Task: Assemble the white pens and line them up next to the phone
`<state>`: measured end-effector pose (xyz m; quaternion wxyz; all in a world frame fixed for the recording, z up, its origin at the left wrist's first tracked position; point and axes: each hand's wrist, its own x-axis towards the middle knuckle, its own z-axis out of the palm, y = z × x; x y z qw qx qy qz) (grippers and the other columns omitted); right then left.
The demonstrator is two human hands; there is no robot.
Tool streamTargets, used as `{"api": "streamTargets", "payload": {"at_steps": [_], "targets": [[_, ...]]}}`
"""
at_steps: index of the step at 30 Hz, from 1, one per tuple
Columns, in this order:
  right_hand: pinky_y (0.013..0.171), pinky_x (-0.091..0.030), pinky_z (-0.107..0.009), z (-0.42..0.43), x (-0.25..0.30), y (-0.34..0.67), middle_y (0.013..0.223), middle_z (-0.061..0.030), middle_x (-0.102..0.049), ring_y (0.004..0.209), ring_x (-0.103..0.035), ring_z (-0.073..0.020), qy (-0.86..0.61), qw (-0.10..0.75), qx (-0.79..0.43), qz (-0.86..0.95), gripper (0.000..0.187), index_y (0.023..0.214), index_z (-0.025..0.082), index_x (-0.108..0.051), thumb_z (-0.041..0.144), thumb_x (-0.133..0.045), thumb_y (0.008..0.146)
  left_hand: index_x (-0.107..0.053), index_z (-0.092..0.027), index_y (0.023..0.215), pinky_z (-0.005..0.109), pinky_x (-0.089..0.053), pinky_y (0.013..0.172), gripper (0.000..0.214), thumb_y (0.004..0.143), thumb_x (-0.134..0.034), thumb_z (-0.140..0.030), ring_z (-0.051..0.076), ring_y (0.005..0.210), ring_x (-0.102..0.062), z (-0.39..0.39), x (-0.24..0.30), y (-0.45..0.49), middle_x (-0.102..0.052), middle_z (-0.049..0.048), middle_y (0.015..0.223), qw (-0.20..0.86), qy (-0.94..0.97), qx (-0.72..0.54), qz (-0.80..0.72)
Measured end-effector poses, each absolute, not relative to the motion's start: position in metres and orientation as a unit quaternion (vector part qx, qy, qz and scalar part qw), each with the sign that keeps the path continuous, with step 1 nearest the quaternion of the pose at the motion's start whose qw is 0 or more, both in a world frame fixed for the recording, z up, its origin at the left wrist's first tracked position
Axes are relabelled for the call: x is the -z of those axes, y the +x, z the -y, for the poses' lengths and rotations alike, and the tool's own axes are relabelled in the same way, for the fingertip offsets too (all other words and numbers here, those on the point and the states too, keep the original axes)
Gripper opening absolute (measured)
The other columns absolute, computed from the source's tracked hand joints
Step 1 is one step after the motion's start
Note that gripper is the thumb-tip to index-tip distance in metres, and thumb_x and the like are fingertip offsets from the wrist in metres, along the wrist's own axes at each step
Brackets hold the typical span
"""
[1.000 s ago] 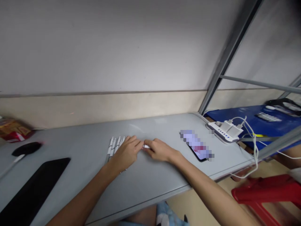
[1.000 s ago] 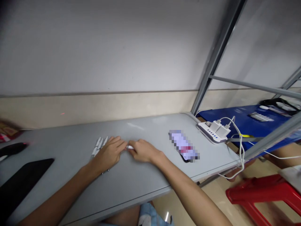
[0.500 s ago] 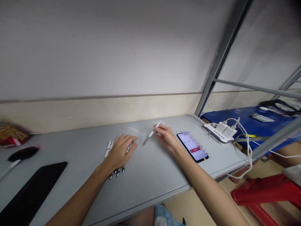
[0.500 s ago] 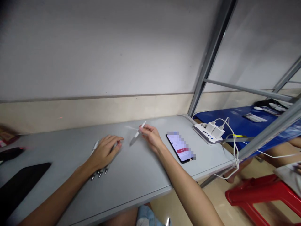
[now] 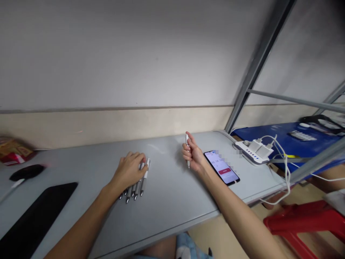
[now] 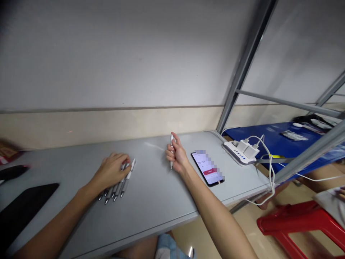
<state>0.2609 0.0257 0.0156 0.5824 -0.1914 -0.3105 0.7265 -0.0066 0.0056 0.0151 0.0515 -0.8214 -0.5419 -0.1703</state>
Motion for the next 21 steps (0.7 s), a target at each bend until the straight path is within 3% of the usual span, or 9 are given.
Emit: {"api": "streamTargets", "payload": {"at_steps": [9, 21], "targets": [[0.038, -0.008, -0.017, -0.027, -0.014, 0.261, 0.06, 0.0086, -0.027, 0.042, -0.015, -0.0056, -0.183, 0.568, -0.732, 0.327, 0.042, 0.126, 0.038, -0.042, 0.031, -0.059, 0.088, -0.058, -0.022, 0.083, 0.035, -0.031, 0.074, 0.009, 0.082, -0.052, -0.029, 0.025, 0.089, -0.05, -0.001, -0.006, 0.003, -0.063, 0.0035, 0.084, 0.034, -0.847, 0.168, 0.503], [0.037, -0.01, -0.015, -0.025, -0.015, 0.258, 0.058, 0.0098, -0.032, 0.04, -0.018, -0.0047, -0.282, 0.553, -0.684, 0.383, 0.031, 0.11, 0.031, -0.044, 0.039, -0.06, 0.084, -0.057, -0.024, 0.094, 0.034, -0.027, 0.075, 0.014, 0.082, -0.05, -0.027, 0.023, 0.091, -0.049, 0.001, -0.005, 0.007, -0.064, 0.0011, 0.084, -0.003, -0.841, 0.157, 0.518]]}}
